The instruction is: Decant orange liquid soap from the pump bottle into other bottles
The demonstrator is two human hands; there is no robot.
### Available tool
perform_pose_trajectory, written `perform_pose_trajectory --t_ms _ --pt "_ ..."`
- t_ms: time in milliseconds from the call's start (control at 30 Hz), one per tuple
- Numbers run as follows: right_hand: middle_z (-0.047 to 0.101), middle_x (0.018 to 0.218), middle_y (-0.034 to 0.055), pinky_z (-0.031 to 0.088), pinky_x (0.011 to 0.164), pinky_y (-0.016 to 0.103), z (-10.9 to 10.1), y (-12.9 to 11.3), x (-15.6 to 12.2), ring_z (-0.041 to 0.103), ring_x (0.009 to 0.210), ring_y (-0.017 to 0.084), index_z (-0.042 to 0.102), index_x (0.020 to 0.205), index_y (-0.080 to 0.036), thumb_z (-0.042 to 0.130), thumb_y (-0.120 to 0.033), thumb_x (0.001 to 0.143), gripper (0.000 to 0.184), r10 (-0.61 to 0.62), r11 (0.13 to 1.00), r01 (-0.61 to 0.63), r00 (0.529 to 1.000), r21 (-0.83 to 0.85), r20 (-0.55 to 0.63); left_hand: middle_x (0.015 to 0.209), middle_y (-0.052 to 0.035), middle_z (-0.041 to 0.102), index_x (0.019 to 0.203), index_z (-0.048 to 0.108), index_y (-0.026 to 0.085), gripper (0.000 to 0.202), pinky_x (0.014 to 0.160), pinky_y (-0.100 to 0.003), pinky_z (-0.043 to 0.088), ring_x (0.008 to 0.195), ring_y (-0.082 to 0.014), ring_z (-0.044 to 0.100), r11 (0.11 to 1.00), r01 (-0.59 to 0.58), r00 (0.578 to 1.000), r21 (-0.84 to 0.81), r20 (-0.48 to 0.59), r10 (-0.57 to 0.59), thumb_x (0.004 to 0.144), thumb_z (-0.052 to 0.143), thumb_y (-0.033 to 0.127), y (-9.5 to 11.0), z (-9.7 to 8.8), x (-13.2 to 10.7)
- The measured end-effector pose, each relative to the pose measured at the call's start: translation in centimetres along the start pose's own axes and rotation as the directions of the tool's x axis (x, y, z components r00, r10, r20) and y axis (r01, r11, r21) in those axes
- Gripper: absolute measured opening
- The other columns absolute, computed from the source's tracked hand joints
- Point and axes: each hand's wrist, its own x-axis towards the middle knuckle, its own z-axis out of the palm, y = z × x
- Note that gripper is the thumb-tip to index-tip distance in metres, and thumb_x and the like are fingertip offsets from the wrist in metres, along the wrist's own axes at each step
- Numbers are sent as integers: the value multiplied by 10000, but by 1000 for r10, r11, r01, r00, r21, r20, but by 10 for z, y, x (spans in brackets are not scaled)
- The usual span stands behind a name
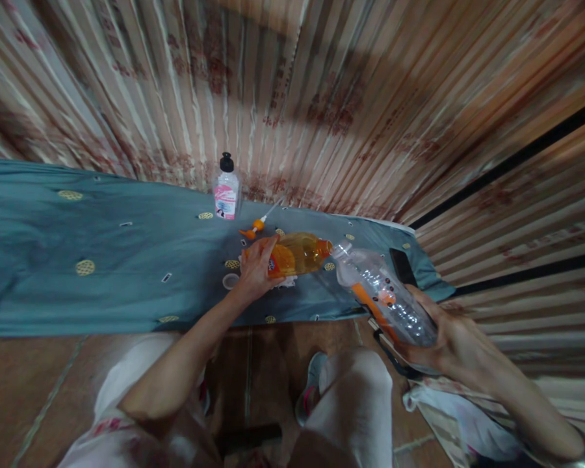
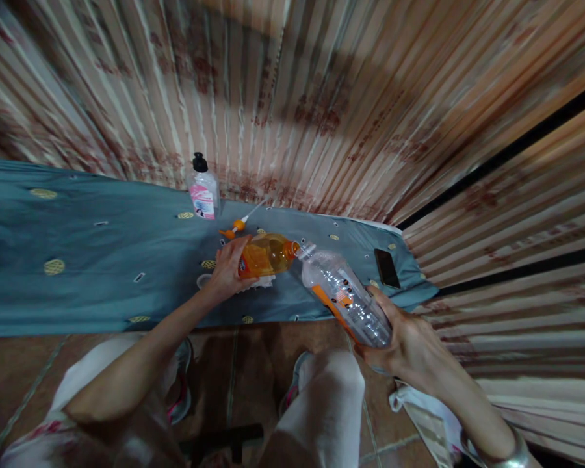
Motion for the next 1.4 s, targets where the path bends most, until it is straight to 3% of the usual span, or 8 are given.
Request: perform_pose_trajectory --t_ms 367,633,833,1067,1400 --pt "789 1032 103 578 712 345 -1 2 -1 770 876 324 332 1539 -83 682 -452 708 974 2 1000 -2 1000 8 17 1493 -176 449 1544 286 222 1014 1136 -616 294 1395 -385 408 1000 5 1000 -8 16 -5 698 832 347 3 -3 0" --pt "797 913 69 561 644 342 1 4 -1 767 770 313 361 1531 -122 694 -457 709 948 -23 1000 23 1000 -17 -11 1493 -175 456 1537 288 231 1004 1125 -647 291 1393 -397 409 1000 12 1000 0 9 -12 699 831 334 2 -1 0" --pt "791 1009 85 571 676 339 1 6 0 766 822 309 379 1521 -134 698 -487 704 946 -11 1000 11 1000 -3 -4 1487 -180 460 1526 305 198 1007 1131 -630 294 1389 -388 415 1000 13 1000 6 -2 -13 681 839 313 4 -1 0" --pt "784 892 48 562 639 327 0 5 0 754 746 289 367 1524 -116 693 -469 699 955 -12 1000 12 1000 -6 4 1497 -178 454 1534 301 224 1008 1136 -629 287 1404 -388 405 1000 14 1000 3 -5 -14 685 837 309 4 -1 -1" --pt "783 907 30 565 656 316 -1 6 -1 761 760 274 361 1526 -133 692 -447 718 928 -22 1000 22 999 -3 29 1492 -186 451 1541 298 210 1025 1131 -625 304 1399 -399 411 1000 -2 1000 8 -1 2 679 842 330 3 -2 0"
